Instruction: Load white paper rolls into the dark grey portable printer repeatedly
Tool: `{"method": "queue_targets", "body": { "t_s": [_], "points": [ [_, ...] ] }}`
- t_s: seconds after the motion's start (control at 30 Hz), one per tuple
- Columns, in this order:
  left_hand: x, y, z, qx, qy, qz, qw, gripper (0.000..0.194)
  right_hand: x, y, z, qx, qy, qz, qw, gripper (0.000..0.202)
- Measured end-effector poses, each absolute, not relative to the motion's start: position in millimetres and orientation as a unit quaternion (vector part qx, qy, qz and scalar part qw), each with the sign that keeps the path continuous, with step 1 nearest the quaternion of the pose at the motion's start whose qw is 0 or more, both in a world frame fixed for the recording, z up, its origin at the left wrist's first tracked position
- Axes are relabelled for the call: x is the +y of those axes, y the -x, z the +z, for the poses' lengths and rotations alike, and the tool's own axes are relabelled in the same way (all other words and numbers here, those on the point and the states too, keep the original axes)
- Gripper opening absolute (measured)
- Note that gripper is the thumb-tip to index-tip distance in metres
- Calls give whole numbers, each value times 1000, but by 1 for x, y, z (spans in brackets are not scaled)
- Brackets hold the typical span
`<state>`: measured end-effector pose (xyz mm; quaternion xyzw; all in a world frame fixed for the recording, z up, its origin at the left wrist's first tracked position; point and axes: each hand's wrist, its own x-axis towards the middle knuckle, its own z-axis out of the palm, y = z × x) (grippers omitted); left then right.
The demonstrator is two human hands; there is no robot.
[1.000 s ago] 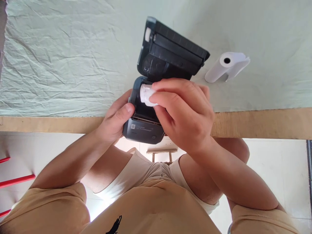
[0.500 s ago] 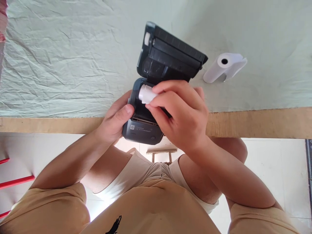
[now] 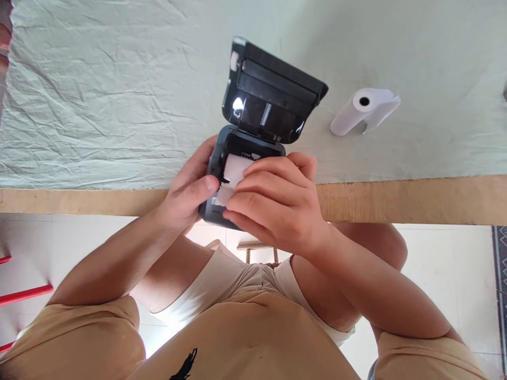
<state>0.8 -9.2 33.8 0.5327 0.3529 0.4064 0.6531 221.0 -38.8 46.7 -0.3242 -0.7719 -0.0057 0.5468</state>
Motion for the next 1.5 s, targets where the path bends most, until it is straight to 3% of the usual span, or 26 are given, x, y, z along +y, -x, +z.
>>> {"method": "queue_targets", "body": {
  "t_s": [0.13,0.23,0.3,0.37,0.43,0.6,0.7,0.9,1.07,1.5],
  "points": [
    [-5,1,21,313,-538,387,680,128,-35,-229,42,-782,313,-11,539,29],
    [0,-1,7,289,-561,407,661,117,-30,-240,38,-727,330,-24,602,11],
    [4,-2,1,273,-574,424,645,115,-28,-247,37,-671,369,-10,643,27],
    [5,0,-1,264,-582,413,649,123,-28,-252,37,-646,430,48,628,38],
    [4,2,1,267,-578,390,665,133,-24,-254,35,-659,451,105,593,36],
    [2,4,3,312,-542,401,669,148,-6,-247,26,-612,350,52,707,27],
    [5,2,2,296,-547,401,673,150,-8,-249,24,-617,392,88,676,26],
    [0,-1,21,293,-535,392,689,141,-27,-257,21,-703,425,190,537,45],
    [-10,-3,34,367,-500,401,674,106,-25,-258,13,-750,414,202,474,61],
    [-6,-5,39,336,-507,419,674,87,-26,-255,15,-753,398,163,498,66]
  ]
}}
